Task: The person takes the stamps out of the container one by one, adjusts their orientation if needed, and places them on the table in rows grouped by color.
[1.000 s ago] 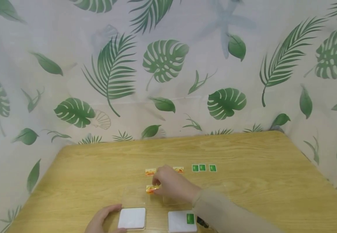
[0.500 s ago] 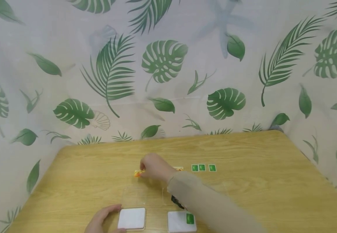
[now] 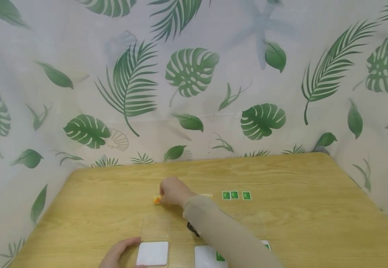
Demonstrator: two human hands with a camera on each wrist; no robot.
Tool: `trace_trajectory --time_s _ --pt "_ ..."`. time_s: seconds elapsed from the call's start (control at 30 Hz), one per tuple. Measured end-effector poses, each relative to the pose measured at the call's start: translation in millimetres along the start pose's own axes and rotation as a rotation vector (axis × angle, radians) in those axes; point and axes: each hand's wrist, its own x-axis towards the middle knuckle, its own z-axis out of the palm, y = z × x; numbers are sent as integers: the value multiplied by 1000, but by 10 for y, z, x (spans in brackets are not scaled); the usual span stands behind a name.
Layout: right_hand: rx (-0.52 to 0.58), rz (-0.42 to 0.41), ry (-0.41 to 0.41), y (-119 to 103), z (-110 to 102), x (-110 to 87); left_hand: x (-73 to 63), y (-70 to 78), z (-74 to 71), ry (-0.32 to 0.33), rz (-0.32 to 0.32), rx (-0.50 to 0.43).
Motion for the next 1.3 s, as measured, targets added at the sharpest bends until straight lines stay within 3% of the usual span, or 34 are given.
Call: trace_trajectory --time_s 0.17,0.37,0.67,0.9,1.3 --pt "-53 -33 3 22 59 22 -3 3 3 -23 -36 -8" --pt "-94 -49 1 -3 65 9 -14 -6 25 3 -15 13" --pt "-31 -25 2 -6 2 -49 -4 41 -19 -56 -82 -17" --pt "-25 -99 25 -49 -185 -376 -13 49 -8 -55 -81 -19" --pt "92 -97 46 -59 -385 -1086 0 78 -14 -73 -129 -22"
